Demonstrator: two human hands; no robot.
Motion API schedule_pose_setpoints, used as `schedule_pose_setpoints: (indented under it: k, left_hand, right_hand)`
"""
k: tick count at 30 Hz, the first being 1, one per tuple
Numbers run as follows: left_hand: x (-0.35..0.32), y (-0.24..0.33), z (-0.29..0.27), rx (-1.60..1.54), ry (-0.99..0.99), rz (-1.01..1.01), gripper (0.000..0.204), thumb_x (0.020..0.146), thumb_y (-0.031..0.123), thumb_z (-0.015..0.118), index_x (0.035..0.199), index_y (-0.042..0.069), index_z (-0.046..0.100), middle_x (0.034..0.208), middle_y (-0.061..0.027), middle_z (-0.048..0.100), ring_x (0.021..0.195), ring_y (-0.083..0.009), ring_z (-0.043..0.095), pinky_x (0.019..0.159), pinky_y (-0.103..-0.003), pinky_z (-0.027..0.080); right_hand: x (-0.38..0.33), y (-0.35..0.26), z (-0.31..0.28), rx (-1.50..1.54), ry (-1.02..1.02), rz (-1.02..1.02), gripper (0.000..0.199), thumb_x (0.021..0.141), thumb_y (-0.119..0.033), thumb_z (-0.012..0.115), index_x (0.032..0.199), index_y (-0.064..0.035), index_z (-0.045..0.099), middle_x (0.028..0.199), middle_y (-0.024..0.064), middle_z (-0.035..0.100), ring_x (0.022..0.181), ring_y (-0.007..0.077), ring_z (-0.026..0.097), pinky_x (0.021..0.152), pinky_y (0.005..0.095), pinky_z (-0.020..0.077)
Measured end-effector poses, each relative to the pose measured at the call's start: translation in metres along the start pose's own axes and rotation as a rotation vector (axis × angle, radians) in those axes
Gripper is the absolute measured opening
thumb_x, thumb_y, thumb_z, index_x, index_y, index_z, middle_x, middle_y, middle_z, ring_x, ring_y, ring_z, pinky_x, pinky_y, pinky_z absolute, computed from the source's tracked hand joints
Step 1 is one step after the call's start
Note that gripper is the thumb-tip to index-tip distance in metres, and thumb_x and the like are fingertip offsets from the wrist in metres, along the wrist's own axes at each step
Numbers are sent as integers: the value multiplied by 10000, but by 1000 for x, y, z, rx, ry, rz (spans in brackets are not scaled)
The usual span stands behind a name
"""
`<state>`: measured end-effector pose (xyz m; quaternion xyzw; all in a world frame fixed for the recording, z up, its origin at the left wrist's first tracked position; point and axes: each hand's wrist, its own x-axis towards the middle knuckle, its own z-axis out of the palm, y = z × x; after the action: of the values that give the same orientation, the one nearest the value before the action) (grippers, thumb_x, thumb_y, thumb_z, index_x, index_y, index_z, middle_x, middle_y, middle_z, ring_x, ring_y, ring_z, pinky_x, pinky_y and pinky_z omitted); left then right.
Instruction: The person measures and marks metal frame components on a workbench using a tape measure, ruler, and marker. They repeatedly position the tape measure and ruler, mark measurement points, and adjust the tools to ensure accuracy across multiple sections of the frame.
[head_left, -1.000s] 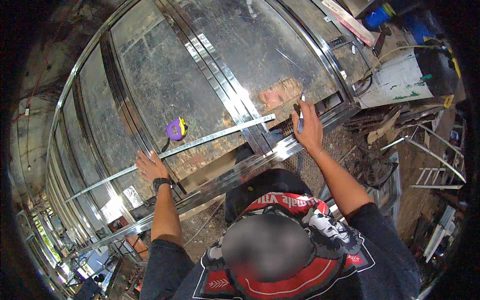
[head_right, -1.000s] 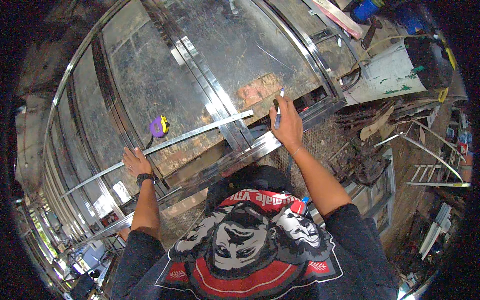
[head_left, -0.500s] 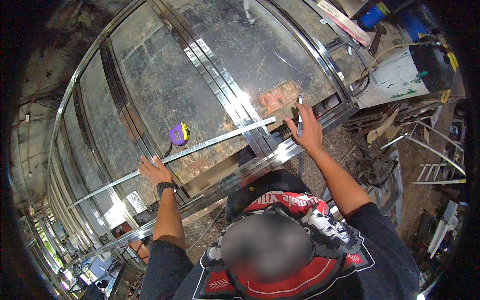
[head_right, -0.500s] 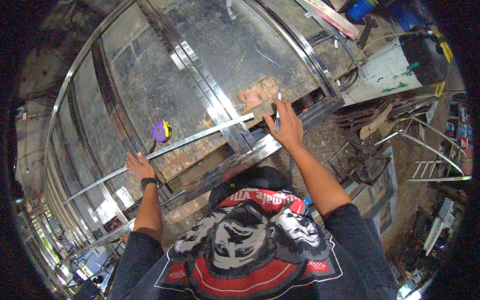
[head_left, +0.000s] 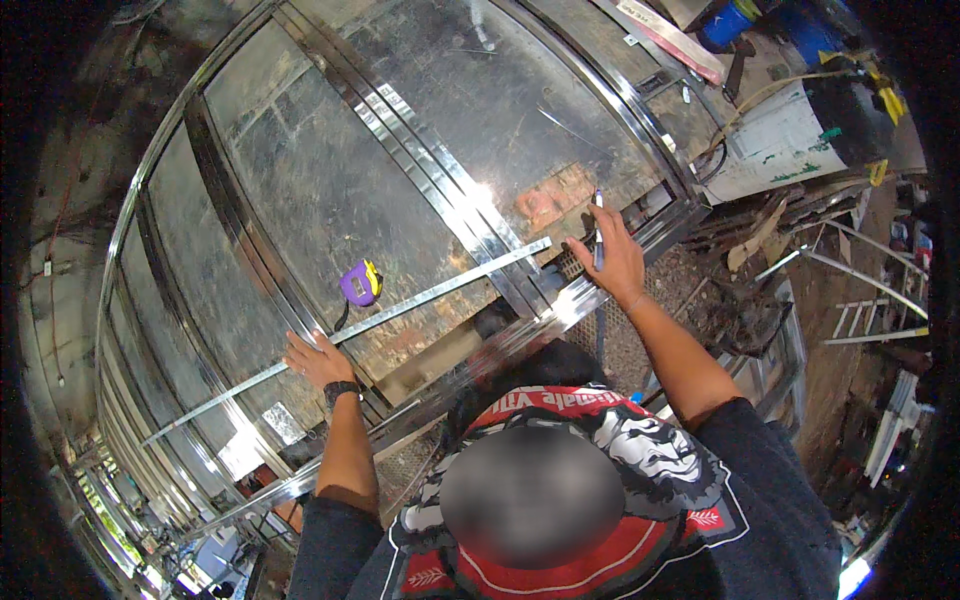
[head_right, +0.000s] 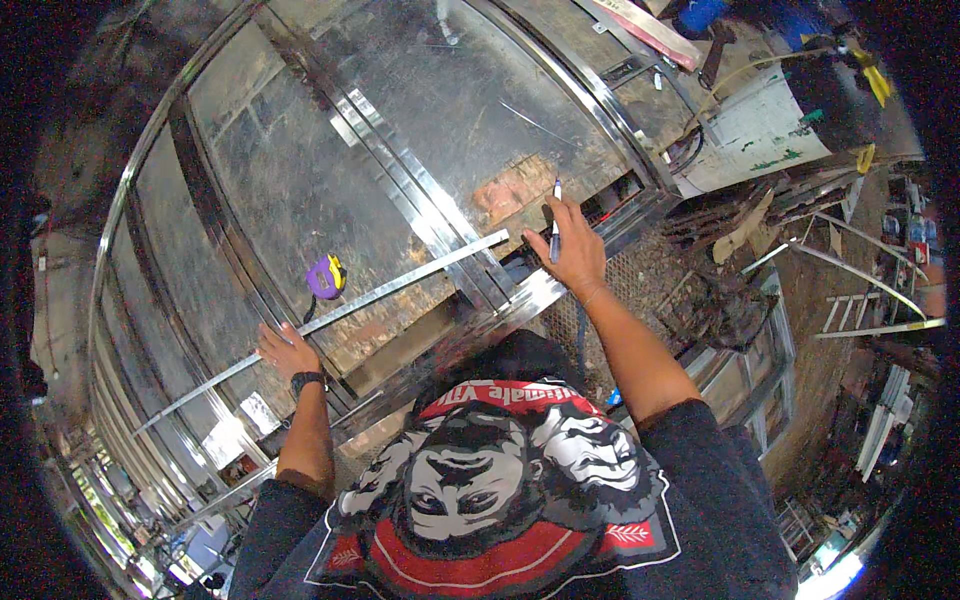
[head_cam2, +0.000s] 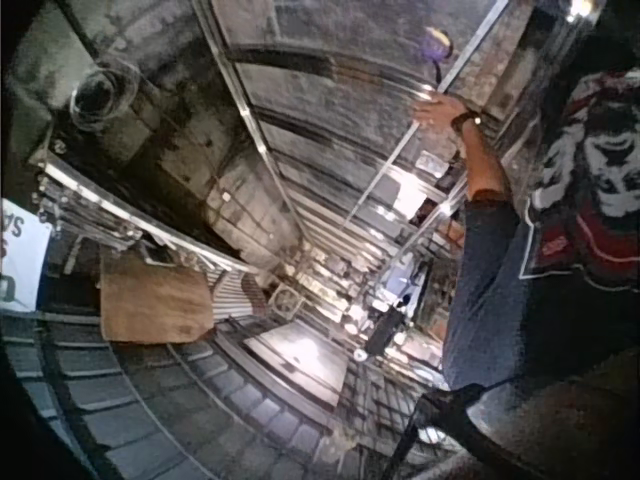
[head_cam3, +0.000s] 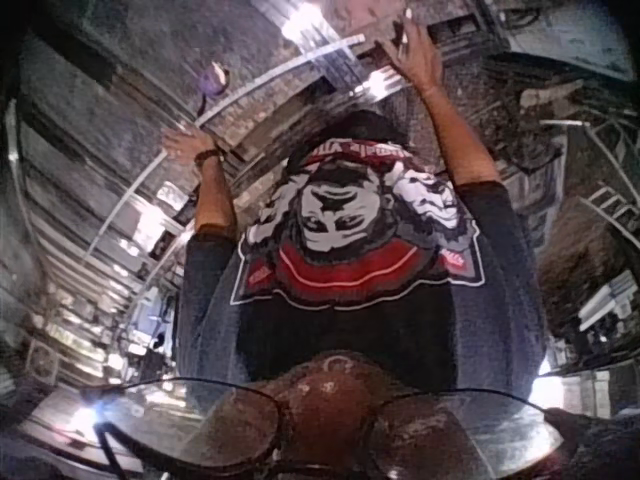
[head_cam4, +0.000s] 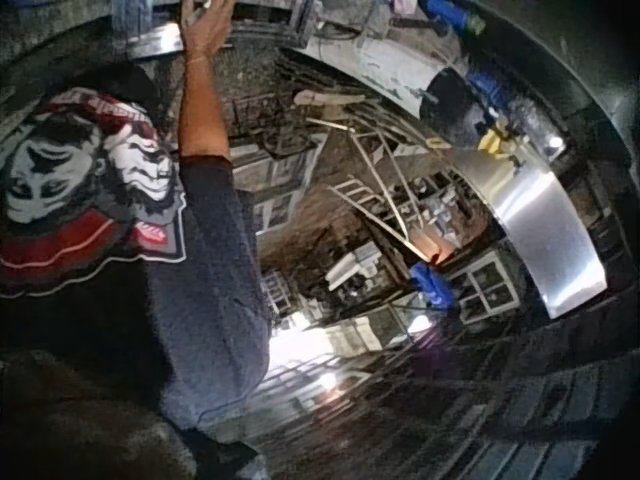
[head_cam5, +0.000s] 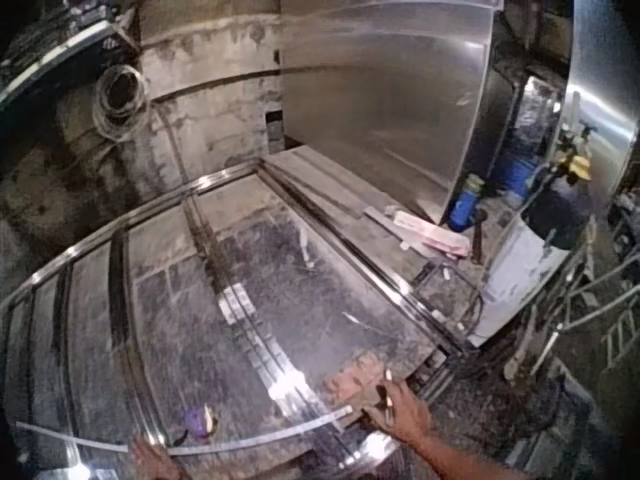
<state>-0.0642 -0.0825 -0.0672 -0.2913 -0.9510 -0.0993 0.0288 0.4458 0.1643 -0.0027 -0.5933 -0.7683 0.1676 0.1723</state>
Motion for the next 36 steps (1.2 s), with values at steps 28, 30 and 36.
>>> schedule_pose_setpoints:
  k: [28,30,36]
  left_hand:
    - [-2,14,-13,-33,-25,-28,750,1146,579,374,1706,85,303,1671,-289,386,1594,-565,214,1299,-631,222]
    - [-4,16,-13,-41,-22,-24,749,1145,581,377,1702,84,312,1663,-297,396,1588,-567,229,1295,-631,227]
    - [-2,18,-16,-5,-28,-8,751,1151,554,372,1691,37,309,1630,-309,409,1578,-568,241,1265,-648,273]
  right_hand:
    - [-1,-3,2,31,50,107,692,989,-518,731,1522,-130,520,1505,208,575,1247,456,661,969,539,589]
    - [-4,-1,2,32,65,100,694,989,-510,734,1524,-124,519,1506,208,576,1250,457,660,971,537,589]
    - [-6,0,4,26,82,105,689,990,-492,737,1521,-109,525,1500,210,581,1248,452,661,976,521,588]
